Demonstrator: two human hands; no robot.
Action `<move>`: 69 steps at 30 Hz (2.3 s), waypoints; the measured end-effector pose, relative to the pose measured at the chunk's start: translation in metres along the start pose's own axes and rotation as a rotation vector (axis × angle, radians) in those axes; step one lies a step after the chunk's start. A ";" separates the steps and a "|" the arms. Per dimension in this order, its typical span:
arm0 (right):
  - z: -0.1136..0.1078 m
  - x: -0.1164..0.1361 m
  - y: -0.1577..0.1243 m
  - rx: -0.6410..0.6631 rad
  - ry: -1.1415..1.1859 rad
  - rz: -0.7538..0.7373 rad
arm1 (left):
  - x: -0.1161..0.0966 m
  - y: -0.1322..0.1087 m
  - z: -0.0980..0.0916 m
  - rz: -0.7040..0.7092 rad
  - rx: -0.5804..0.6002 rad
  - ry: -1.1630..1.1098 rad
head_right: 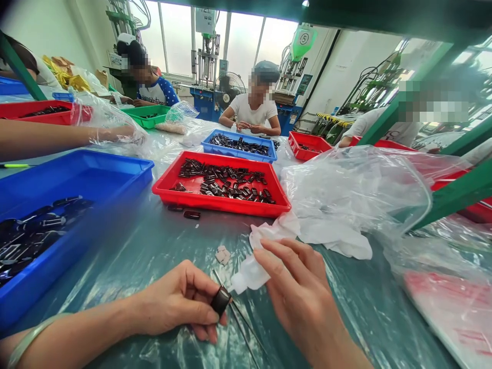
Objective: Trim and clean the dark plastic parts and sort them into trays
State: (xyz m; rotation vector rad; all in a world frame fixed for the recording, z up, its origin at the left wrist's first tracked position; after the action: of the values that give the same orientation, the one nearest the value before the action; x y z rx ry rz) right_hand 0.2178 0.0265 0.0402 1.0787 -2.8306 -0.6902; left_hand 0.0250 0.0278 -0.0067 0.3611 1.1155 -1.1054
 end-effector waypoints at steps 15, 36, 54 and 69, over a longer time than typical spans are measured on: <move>0.003 0.010 -0.007 -0.045 -0.019 0.016 | 0.005 0.002 -0.001 -0.026 0.050 0.024; -0.001 0.005 -0.010 -0.038 0.021 -0.019 | 0.002 0.000 0.002 -0.051 0.057 -0.007; -0.001 0.005 -0.020 0.028 -0.040 -0.082 | 0.004 0.001 0.001 -0.075 0.072 0.041; 0.000 0.014 -0.014 -0.068 -0.047 -0.066 | 0.005 0.003 0.001 -0.047 0.122 0.013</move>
State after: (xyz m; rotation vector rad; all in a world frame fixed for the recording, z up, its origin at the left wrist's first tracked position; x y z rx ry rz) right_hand 0.2161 0.0080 0.0327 1.1651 -2.7986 -0.8216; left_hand 0.0277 0.0254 -0.0117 0.4400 1.0755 -1.2171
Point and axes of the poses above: each hand's wrist, its own y-axis towards the middle knuckle, its own z-axis out of the palm, x = y × z, the point moved 2 cm from there along y, towards the middle knuckle, and after that the axes turned 15 degrees about x, right-handed, at the moved point
